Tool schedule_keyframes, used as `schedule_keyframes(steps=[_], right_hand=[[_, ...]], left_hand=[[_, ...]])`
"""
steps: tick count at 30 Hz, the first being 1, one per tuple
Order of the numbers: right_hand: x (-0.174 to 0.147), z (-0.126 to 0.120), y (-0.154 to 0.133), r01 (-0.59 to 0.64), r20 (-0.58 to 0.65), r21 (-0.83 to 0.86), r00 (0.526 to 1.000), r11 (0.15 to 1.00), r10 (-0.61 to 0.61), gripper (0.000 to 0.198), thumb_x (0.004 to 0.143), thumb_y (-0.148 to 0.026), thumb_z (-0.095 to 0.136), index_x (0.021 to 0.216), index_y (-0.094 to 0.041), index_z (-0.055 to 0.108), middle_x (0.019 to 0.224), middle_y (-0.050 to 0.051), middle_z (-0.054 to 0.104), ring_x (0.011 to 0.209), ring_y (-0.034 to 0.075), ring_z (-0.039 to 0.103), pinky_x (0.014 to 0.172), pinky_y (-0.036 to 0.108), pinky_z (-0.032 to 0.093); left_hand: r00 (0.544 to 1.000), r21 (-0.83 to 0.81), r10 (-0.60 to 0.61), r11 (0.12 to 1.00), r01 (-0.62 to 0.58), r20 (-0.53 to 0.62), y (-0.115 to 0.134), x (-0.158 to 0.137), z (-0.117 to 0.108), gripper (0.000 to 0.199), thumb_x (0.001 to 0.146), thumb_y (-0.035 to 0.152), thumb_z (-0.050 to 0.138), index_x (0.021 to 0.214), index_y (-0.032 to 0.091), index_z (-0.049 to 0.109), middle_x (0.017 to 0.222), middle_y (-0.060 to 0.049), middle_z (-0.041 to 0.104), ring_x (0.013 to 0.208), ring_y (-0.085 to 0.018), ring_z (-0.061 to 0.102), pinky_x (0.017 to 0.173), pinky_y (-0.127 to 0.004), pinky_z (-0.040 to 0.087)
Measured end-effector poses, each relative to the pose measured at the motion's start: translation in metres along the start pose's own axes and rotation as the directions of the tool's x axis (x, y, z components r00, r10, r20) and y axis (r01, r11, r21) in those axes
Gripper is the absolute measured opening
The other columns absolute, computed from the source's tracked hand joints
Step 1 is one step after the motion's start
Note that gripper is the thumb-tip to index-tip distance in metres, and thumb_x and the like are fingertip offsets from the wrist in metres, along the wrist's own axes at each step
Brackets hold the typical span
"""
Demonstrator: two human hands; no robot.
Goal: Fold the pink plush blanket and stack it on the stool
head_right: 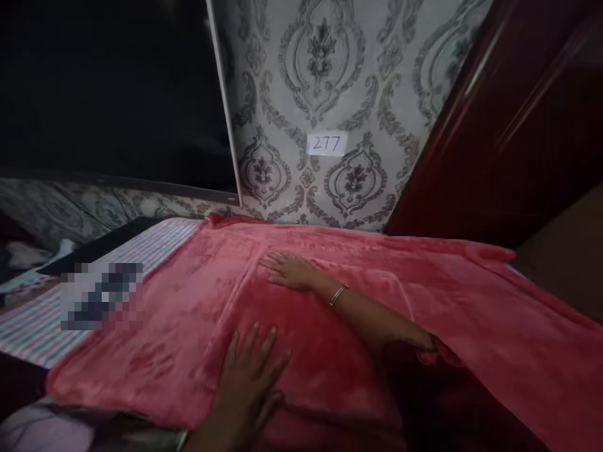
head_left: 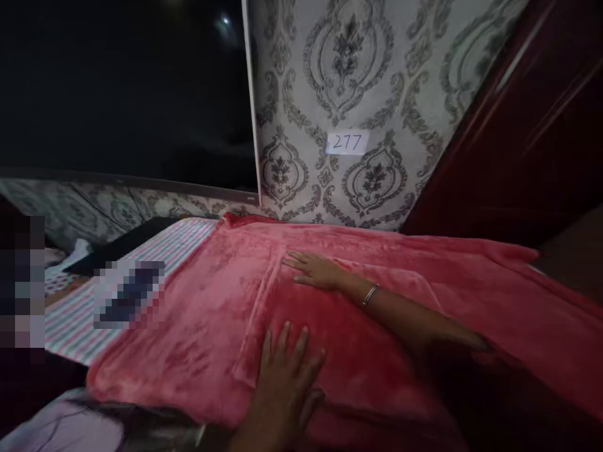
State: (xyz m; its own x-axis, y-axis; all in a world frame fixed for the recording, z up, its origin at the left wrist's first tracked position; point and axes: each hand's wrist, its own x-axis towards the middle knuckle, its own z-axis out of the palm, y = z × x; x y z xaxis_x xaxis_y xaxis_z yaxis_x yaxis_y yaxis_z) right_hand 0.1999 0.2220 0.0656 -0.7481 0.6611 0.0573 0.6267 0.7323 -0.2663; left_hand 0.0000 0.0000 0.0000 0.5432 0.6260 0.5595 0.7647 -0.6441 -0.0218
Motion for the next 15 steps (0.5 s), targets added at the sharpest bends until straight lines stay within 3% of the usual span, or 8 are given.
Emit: schedule_keyframes(steps=[9,15], right_hand=[[0.001,0.009,0.005,-0.103,-0.031,0.018,0.994,0.995,0.103,0.071,0.101,-0.066,0.034,0.161,-0.028,0.029,0.168,0.009,0.023,0.153,0.029,0.027,0.123,0.051,0.024],[0.002,-0.01,-0.015,-0.193,0.004,-0.044,0.981,0.98,0.194,0.069,0.102,-0.057,0.042,0.162,-0.026,0.026,0.168,0.011,0.02,0.153,0.03,0.024,0.124,0.051,0.022]], left_hand=[[0.999,0.025,-0.007,1.0,0.008,-0.033,0.001,-0.003,0.005,0.063,0.082,0.052,0.071,0.143,0.04,0.055,0.162,-0.004,0.04,0.151,-0.039,0.025,0.12,-0.063,0.013],[1.0,0.041,0.023,0.999,-0.023,-0.002,-0.001,0.005,-0.01,0.059,0.088,0.04,0.067,0.145,0.037,0.054,0.16,-0.006,0.042,0.149,-0.038,0.028,0.12,-0.061,0.016]])
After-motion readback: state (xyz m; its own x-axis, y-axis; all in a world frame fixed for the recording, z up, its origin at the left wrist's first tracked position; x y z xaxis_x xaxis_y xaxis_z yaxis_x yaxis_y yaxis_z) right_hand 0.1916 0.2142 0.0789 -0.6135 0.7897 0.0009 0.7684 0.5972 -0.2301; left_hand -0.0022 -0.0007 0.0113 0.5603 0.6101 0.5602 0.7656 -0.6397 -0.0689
